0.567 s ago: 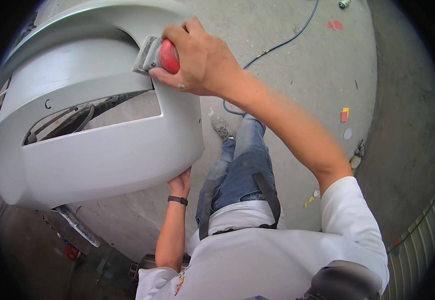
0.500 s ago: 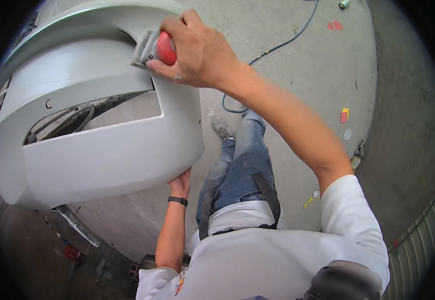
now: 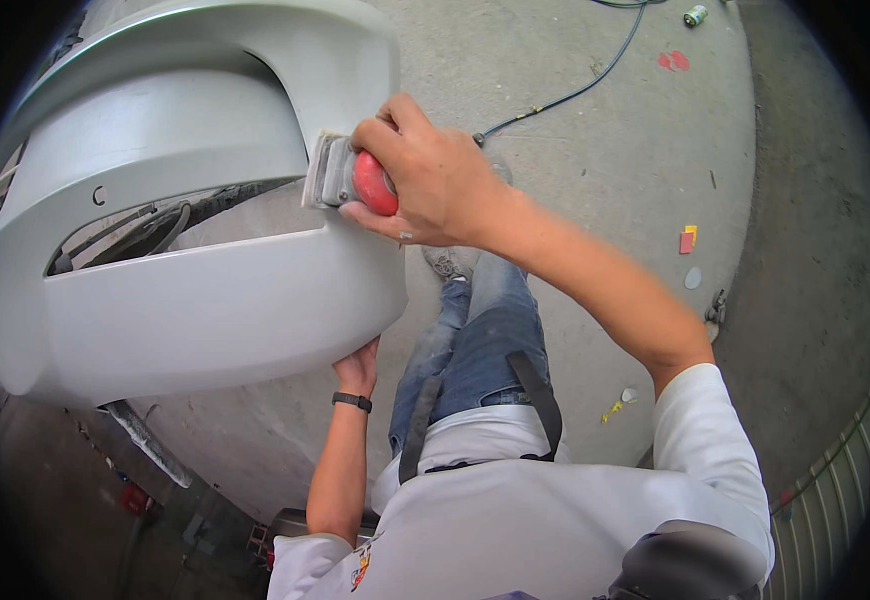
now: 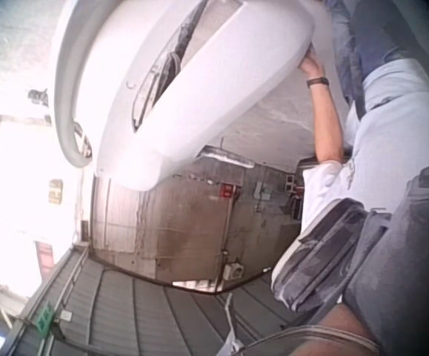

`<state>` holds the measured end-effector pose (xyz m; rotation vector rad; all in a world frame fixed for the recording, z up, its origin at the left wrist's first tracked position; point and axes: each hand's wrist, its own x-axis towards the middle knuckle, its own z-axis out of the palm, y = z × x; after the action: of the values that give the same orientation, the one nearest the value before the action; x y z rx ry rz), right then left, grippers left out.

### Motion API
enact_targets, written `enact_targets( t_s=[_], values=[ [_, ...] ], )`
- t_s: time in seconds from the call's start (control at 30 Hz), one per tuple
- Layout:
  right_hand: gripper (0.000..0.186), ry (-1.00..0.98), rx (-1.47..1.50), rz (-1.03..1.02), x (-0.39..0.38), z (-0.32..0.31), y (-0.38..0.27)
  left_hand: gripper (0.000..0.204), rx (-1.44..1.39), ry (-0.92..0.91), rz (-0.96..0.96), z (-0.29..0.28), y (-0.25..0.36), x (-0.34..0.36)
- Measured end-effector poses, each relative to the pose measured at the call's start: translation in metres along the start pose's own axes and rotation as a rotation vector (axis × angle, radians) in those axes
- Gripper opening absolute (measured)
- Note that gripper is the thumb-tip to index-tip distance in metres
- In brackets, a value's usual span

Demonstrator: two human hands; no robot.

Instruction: The person uses a pneumatic sander to smooth the surface of a white car bumper. They hold the bumper with one hand and move the sander across the surface with the other, working on different sections.

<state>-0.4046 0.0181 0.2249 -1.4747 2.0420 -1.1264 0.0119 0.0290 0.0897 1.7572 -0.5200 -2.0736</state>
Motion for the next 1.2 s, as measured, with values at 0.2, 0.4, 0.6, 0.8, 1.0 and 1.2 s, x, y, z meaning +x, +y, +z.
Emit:
enact_targets(
  t_s=[0.2, 0.4, 0.6, 0.8, 1.0, 1.2],
  values=[
    [0.053, 0.042, -0.193, -0.163, 0.076, -0.026, 0.006, 0.071, -0.021, -0.022, 0.017, 0.003, 0.000, -0.004],
    [0.045, -0.268, -0.192, -0.187, 0.041, -0.035, -0.018, 0.071, -0.017, -0.003, 0.024, 0.001, -0.006, 0.000],
    [0.046, -0.013, -0.325, -0.208, 0.092, -0.034, -0.001, 0.071, 0.004, -0.012, 0.031, 0.000, -0.006, -0.004],
    [0.054, 0.003, -0.040, -0.113, 0.014, 0.000, 0.005, 0.071, 0.025, 0.003, 0.048, 0.001, -0.007, -0.002],
    [0.056, 0.069, 0.115, 0.019, -0.074, 0.037, -0.014, 0.072, 0.031, -0.009, 0.034, 0.003, -0.002, -0.003],
    [0.059, 0.249, 0.067, -0.008, -0.002, 0.019, 0.029, 0.072, 0.055, -0.006, 0.040, 0.008, 0.003, -0.004]
  ],
)
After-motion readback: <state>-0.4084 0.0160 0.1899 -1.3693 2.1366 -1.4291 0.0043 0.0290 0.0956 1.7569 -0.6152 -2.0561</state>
